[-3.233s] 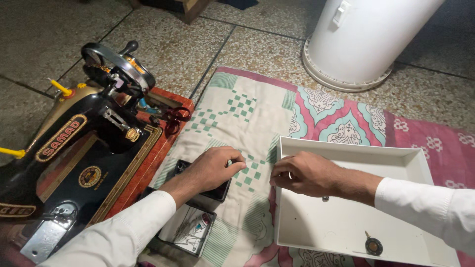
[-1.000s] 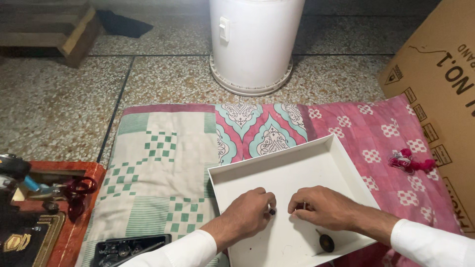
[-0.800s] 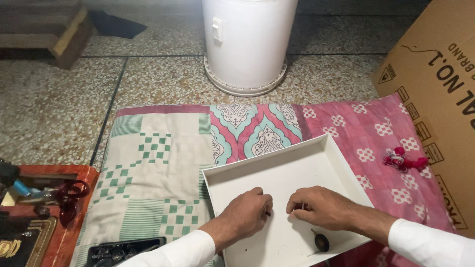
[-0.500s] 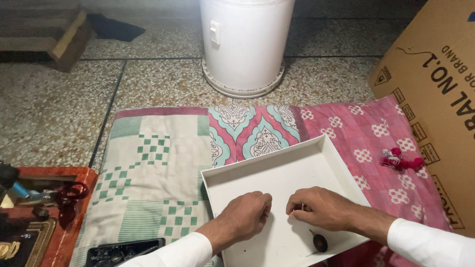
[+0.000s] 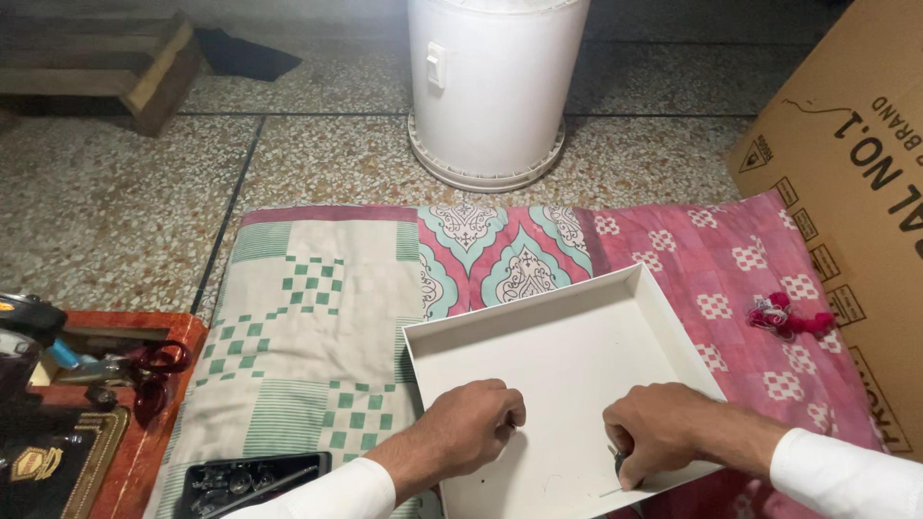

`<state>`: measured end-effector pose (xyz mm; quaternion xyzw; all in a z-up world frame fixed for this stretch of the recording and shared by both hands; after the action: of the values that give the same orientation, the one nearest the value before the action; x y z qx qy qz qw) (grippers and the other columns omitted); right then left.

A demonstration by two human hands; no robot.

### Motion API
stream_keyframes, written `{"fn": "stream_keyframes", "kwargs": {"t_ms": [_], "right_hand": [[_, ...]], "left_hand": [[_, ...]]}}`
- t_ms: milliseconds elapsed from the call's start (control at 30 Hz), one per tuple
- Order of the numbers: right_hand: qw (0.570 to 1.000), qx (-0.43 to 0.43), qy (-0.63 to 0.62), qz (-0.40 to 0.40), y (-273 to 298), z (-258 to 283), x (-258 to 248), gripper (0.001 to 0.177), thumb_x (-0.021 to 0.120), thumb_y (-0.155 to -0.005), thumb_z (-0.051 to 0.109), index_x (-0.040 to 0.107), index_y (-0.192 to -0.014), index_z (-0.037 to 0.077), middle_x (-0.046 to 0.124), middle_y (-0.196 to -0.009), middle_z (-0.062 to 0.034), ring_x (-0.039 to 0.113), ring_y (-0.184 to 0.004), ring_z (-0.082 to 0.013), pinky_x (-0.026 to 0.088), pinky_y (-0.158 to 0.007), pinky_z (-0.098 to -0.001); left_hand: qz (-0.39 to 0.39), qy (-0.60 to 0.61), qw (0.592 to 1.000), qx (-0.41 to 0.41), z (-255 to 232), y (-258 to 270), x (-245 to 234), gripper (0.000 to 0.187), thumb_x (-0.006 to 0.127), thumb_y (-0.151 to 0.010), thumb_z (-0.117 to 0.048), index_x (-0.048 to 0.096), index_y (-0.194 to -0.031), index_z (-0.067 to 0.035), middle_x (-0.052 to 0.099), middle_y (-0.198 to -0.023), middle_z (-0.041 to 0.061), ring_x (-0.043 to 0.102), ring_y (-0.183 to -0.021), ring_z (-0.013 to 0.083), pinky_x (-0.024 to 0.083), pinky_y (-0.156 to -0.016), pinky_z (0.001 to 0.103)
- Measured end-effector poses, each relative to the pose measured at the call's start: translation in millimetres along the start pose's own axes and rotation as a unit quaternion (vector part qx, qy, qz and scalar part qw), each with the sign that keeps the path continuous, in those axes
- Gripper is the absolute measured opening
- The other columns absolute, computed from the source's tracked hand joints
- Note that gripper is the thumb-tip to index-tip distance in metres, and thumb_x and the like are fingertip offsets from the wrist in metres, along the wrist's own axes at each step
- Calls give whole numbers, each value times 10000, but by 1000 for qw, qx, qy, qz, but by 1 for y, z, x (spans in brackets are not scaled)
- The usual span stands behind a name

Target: The person removes small metal components from a tray and attaches them to a sewing machine by hand and by opening the machine's internal compartment.

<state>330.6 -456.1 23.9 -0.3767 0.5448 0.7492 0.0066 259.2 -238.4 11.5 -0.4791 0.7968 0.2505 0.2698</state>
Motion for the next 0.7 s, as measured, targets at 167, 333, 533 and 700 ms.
{"fn": "stream_keyframes", "kwargs": {"t_ms": [167,333,533,700], "right_hand": [[999,-7,-42,6,-6,-5,5,314,831,-714,268,642,-929,139,734,-885,-21,704,-841,-221,530,-731,-404],[996,-24,-51,-70,-4,-11,-7,226,740,-751,211,645,-936,124,723,-934,-43,681,-881,-242,529,-765,-417],[985,-8,-87,-147,12,-12,-16,354,709,-807,371,631,-1068,146,687,-1036,-56,674,-962,-242,533,-833,-423],[968,49,-154,-193,23,-21,-17,341,636,-883,402,651,-1104,143,719,-1025,-48,708,-970,-235,554,-859,-415]], "left_hand": [[-2,-3,1000,6,4,-2,4,91,658,-854,-29,690,-934,-57,679,-949,113,670,-931,315,540,-778,438],[-23,-19,997,66,-8,-6,14,90,712,-797,-45,693,-882,-67,683,-906,105,663,-903,323,538,-760,443],[24,22,991,128,-20,-19,62,75,712,-800,-123,687,-859,-86,673,-882,98,674,-874,328,550,-747,438],[41,41,989,134,-29,-40,100,153,698,-863,-234,684,-825,-87,680,-849,114,683,-825,347,556,-748,444]]}}
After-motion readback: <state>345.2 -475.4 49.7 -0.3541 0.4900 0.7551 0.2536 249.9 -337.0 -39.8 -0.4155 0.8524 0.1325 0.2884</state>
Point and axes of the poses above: each hand's wrist, its own y-axis away from the middle knuckle, its own x-axis out of the palm, z = x × y, the point moved 4 cm from there along -y, towards the middle knuckle
